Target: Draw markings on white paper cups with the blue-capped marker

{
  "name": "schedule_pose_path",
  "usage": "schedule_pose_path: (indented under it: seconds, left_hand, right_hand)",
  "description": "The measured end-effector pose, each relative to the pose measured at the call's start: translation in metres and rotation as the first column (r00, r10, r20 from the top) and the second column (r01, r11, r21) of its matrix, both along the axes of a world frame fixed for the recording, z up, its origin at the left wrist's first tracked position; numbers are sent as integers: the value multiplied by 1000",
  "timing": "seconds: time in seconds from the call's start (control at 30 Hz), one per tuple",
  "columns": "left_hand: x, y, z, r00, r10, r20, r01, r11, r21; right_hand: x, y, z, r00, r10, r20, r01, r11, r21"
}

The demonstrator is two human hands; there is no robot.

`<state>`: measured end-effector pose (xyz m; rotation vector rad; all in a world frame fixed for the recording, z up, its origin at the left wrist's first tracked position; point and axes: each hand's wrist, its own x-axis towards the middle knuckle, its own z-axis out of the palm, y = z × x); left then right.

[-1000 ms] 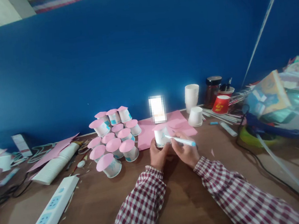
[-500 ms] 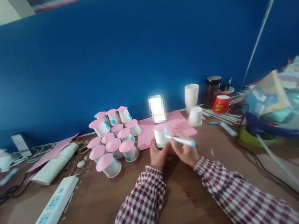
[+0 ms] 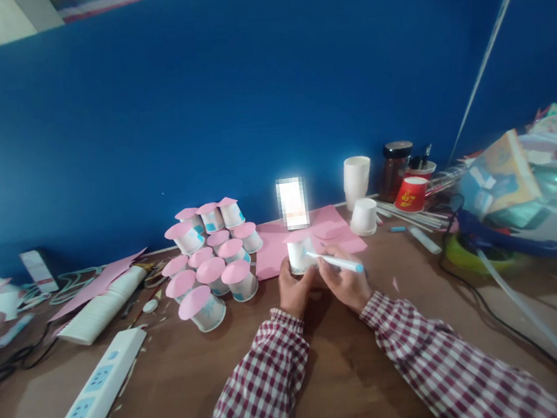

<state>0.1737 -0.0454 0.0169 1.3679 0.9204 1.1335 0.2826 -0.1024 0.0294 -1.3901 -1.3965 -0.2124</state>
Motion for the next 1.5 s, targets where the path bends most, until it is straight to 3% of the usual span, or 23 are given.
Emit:
schedule_pose_path:
  seconds: [1.5]
  left_hand:
    - [-1, 3, -5, 1000, 13, 13, -13, 1000, 1]
  right_hand:
    - [2, 2, -2, 1000, -12, -9, 12, 1000, -14]
